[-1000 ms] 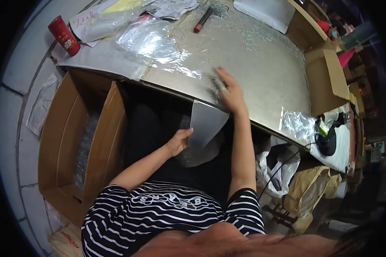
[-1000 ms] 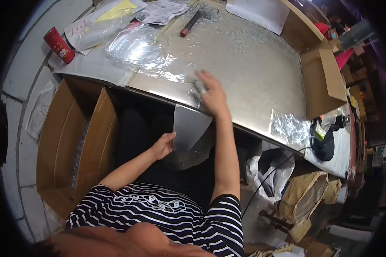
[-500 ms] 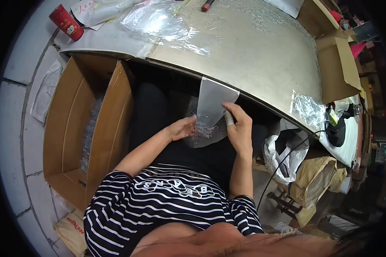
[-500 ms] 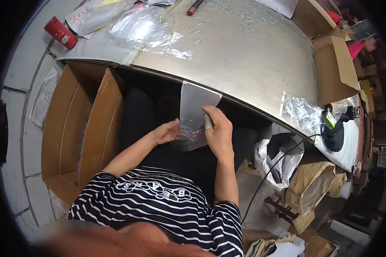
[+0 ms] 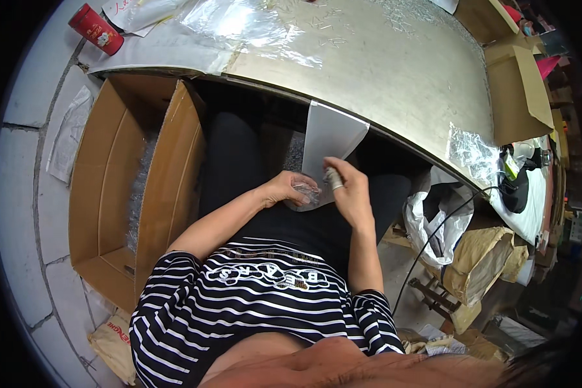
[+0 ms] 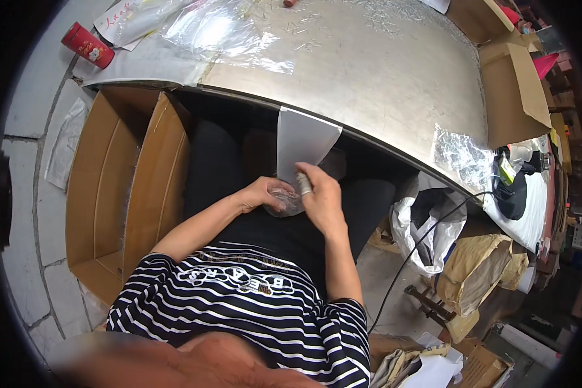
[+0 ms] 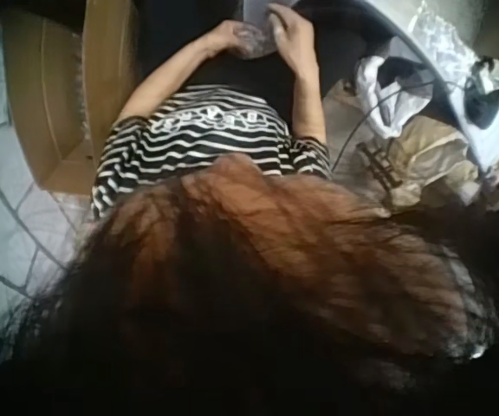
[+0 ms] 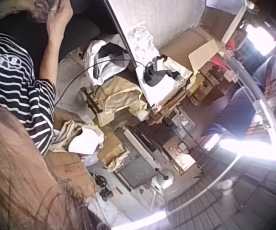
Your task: Packaging small metal components into plastic bags at a workbench.
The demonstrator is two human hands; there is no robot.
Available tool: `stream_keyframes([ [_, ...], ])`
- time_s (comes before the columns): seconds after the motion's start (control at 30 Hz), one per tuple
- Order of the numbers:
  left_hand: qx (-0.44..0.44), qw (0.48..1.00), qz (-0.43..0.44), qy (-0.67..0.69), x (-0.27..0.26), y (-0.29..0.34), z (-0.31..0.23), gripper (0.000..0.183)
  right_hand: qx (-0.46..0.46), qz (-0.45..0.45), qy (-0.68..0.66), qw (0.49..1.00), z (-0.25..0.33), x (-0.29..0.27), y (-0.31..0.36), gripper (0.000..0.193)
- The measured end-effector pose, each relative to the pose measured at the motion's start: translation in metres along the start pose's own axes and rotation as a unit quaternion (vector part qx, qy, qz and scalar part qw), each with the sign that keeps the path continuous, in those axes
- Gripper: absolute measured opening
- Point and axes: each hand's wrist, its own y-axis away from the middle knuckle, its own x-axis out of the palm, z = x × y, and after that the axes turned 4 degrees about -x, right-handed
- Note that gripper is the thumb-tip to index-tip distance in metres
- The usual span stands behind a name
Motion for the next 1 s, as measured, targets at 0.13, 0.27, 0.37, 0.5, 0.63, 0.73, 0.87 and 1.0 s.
stream_keyframes([
  [0.13, 0.076, 0.992, 0.094, 0.037, 0.008, 0.017, -0.011, 0.048, 0.033, -0.028, -0.04, 0.998, 0.004, -0.018, 0.003, 0.021],
  [0.27, 0.115, 0.989, 0.08, 0.047, 0.006, 0.021, -0.018, 0.043, 0.075, -0.015, -0.1, 0.992, -0.005, -0.016, 0.009, 0.021],
  [0.37, 0.16, 0.986, 0.045, 0.029, 0.006, 0.018, -0.021, 0.038, 0.094, 0.021, -0.143, 0.985, -0.008, -0.014, 0.009, 0.026],
  [0.5, 0.145, 0.988, 0.022, 0.039, 0.012, 0.019, -0.027, 0.034, 0.062, 0.035, -0.133, 0.989, -0.004, -0.013, 0.007, 0.034],
  [0.63, 0.136, 0.99, 0.022, -0.021, 0.014, 0.013, -0.026, 0.032, 0.011, 0.047, 0.008, 0.999, 0.004, -0.005, 0.001, 0.03],
  [0.73, 0.143, 0.979, -0.024, -0.14, 0.024, 0.016, -0.033, 0.023, -0.034, 0.02, 0.052, 0.998, -0.007, 0.017, -0.012, 0.011],
  [0.87, 0.151, 0.98, -0.059, -0.115, 0.029, 0.017, -0.043, 0.014, 0.021, 0.027, -0.007, 0.999, 0.012, 0.001, -0.02, 0.012],
  [1.0, 0.151, 0.976, -0.041, -0.15, 0.032, 0.016, -0.05, 0.018, 0.003, 0.006, -0.006, 1.0, 0.007, -0.004, -0.024, 0.011],
])
